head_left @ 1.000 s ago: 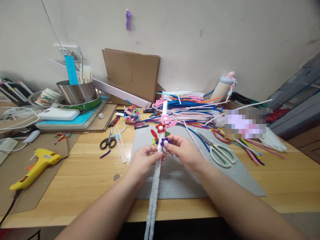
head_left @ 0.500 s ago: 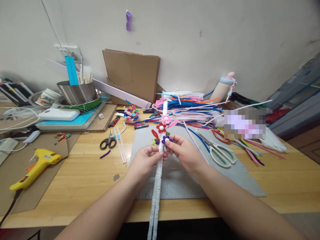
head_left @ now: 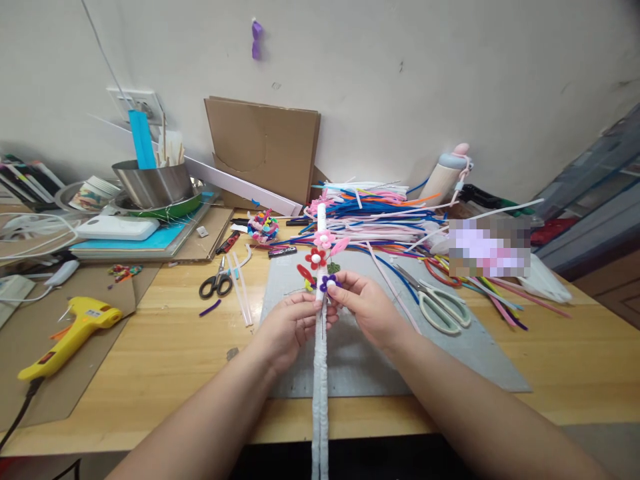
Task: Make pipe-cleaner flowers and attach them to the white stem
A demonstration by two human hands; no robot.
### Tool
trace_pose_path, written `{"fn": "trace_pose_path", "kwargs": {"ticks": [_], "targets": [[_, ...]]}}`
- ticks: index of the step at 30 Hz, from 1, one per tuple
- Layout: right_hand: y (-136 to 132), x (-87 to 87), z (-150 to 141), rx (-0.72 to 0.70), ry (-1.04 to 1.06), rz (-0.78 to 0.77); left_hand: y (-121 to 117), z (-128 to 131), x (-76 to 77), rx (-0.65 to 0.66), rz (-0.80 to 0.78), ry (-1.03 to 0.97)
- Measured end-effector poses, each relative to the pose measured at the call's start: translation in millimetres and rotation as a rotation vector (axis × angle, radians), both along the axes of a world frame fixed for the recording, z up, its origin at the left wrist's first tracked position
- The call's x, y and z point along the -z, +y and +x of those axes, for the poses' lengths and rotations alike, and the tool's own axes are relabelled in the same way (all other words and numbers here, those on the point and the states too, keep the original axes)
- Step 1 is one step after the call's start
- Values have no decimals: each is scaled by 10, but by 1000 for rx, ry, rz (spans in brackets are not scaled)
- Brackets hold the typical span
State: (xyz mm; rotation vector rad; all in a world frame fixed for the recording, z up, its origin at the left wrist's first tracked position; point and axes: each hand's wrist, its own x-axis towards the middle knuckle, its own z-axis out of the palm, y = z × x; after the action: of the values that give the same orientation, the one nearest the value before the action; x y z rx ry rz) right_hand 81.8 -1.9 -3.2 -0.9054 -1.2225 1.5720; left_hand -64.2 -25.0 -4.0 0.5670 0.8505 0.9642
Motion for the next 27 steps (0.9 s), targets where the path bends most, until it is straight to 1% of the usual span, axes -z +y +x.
{"fn": "trace_pose_path", "kwargs": {"ticks": [5, 9, 16, 19, 23, 27], "targets": [[-20, -27, -13, 19, -3, 16, -10, 0, 5, -19, 3, 6], [-24, -34, -14, 24, -46, 25, -13, -1, 16, -7, 8, -1], [-18, -11, -13, 61, -111, 73, -15, 8, 16, 2, 81, 37], [-15, -5, -16, 43, -94, 71, -18, 20, 16, -11, 127, 98], [-18, -10, -24, 29, -72, 86, -12, 34, 23, -65, 159, 220], [-24, -15, -34, 20, -61, 76, -6, 34, 26, -91, 176, 277]]}}
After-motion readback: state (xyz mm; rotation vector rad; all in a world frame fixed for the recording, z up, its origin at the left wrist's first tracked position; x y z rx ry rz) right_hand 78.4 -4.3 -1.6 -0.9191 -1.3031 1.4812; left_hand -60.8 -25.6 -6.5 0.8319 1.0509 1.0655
